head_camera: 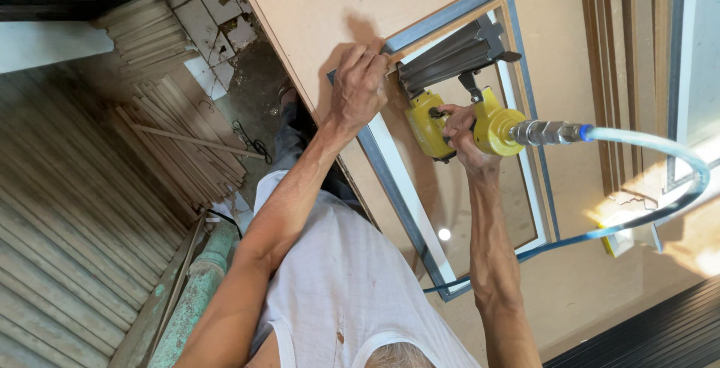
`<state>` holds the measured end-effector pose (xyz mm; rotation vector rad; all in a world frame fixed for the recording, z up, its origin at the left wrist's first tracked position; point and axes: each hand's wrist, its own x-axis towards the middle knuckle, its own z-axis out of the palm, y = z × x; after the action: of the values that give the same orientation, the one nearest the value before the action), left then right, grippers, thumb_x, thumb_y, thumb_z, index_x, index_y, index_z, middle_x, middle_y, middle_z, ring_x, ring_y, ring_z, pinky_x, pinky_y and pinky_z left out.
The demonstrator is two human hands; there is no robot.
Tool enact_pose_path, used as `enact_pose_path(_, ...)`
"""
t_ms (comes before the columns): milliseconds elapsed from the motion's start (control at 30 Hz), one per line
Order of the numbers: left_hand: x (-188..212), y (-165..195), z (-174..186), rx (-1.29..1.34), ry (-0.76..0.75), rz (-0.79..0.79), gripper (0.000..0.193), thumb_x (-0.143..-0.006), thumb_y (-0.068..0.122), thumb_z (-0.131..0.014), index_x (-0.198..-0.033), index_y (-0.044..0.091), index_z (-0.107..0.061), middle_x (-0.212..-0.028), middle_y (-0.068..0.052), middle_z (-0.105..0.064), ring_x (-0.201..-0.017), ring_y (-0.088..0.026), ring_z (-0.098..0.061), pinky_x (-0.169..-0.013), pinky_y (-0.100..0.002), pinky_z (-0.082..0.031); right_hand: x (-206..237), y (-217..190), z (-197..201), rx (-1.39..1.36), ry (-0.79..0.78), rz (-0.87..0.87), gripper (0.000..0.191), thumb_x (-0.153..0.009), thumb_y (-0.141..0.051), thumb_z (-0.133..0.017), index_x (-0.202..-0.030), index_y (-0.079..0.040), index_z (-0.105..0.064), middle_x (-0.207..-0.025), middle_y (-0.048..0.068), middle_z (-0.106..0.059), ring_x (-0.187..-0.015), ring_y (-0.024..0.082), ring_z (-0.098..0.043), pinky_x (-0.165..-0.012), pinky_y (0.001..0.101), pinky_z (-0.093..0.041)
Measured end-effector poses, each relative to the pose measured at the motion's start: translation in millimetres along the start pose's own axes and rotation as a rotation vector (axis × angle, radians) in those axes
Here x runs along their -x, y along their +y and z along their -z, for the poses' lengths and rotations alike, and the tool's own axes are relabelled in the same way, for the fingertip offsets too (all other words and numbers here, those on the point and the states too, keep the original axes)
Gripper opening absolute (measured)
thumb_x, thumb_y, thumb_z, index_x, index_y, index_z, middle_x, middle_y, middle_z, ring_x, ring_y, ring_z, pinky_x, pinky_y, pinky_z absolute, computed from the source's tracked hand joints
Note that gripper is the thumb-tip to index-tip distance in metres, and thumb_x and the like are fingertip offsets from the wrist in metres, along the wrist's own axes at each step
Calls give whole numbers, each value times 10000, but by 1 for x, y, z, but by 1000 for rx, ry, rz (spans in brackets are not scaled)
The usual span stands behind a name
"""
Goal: The person assembles rectangular wooden frames by placing thin wooden strips along the edges of a frame base and securing them with a pneumatic nail gun. The person repeatedly picks up strips, aligns them, and nails them in place, then stacks completed frames on a nearby pile.
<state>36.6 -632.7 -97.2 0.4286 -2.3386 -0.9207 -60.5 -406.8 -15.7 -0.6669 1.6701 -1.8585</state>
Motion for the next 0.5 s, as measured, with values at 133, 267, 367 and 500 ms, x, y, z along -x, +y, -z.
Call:
enact_pose_path(133, -13, 8, 20, 36, -35, 33, 186, -792, -67, -701, -975, -38, -685, -1127, -203, -708, -979, -313, -629, -897, -438, -521, 12, 7, 1, -51, 4, 17, 205, -811, 105, -480, -918, -59, -541, -803, 64, -570, -769, 194, -592, -1154, 594, -476)
enact_pose_path(267, -39, 20, 37, 21, -113, -11, 292, -728, -23, -708, -1014, -15, -653, -1085, -196, -680, -1028, -375, -622, -900, -478, -510, 65, 17, 9, -38, 144, 41, 225, -805, 122, -492, -923, -59, -559, -808, 53, -570, -773, 196, -593, -1153, 602, -459)
enact_pose_path(367, -61, 14, 22, -49, -172, -30, 412, -735, -7, -709, -1144, -5, -659, -1109, -183, -675, -1055, -373, -615, -935, -492, -497, 141, 19, 25, -54, 354, 69, 236, -816, 116, -519, -958, -69, -559, -803, 43, -575, -740, 181, -585, -1134, 599, -453)
enact_pose_path(500, -88, 2, 1, 37, -588, 225, 521, -678, 119, -778, -1179, 23, -672, -1054, -200, -701, -961, -358, -677, -814, -448, -534, 285, 5, 45, 160, 701, 185, 146, -949, 93, -554, -1014, -30, -598, -848, 82, -625, -762, 180, -622, -1171, 580, -521)
